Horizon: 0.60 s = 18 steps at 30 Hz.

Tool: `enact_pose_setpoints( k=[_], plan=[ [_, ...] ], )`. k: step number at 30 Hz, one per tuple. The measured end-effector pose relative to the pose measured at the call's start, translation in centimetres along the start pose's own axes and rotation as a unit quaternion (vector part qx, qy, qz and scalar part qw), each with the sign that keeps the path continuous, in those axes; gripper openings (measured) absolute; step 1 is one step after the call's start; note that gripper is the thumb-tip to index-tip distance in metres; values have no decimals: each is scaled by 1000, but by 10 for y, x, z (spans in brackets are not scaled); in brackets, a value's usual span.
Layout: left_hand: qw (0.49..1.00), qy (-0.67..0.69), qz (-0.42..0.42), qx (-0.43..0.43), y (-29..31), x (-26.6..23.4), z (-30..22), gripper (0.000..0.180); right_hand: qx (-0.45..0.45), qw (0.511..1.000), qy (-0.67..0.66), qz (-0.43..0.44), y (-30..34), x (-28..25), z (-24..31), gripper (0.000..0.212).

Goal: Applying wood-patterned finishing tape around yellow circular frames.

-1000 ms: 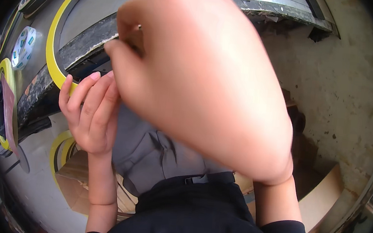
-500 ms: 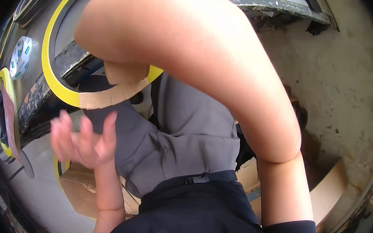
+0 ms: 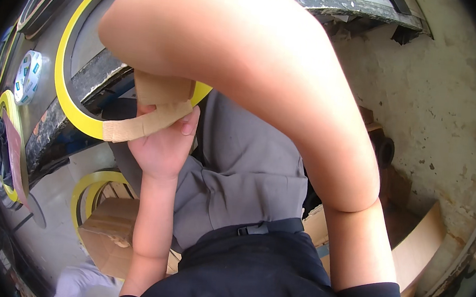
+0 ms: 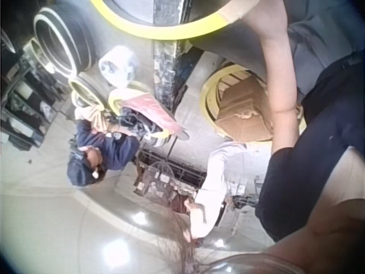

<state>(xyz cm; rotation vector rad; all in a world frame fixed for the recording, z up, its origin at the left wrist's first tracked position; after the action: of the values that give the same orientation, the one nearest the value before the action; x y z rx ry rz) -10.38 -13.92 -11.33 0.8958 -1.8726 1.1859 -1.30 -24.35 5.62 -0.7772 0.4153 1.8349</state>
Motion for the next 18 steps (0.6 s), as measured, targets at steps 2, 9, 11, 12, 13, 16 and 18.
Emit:
enact_pose_setpoints(
  k=[2, 9, 11, 12, 13, 16, 18],
  plan=[
    [993, -2, -88, 77, 9, 0, 1, 20, -2, 1000, 6, -9, 7, 3, 6, 14],
    [974, -212, 25, 78, 3, 12, -17, 22, -13, 999, 22, -31, 68, -20, 11, 16],
    [981, -189, -25, 47, 6, 6, -13, 20, -16, 999, 29, -39, 40, -9, 5, 16],
    [985, -159, -18, 58, 6, 4, -11, 14, -18, 998, 33, -44, 25, 1, 7, 16],
    [985, -159, -16, 58, 6, -1, -10, 14, -20, 998, 36, -49, 21, 3, 7, 16],
    [1000, -6, -18, 19, 4, -19, -10, 46, -26, 997, 44, -62, 11, 9, 5, 17],
    [996, -57, 33, -54, -11, -12, -11, 50, -28, 996, 52, -71, 7, 15, 10, 17]
  ],
)
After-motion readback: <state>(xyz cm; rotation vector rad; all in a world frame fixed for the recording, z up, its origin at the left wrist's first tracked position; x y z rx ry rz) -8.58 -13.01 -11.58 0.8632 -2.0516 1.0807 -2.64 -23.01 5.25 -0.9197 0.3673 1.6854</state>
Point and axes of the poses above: each hand's wrist, its own y-axis away from the middle knuckle, its own x-axis out of the palm, z = x × y, the point moved 6 cm from there along -y, towards the middle knuckle, and after that the axes turned 14 degrees about z, right-handed, at the moved point
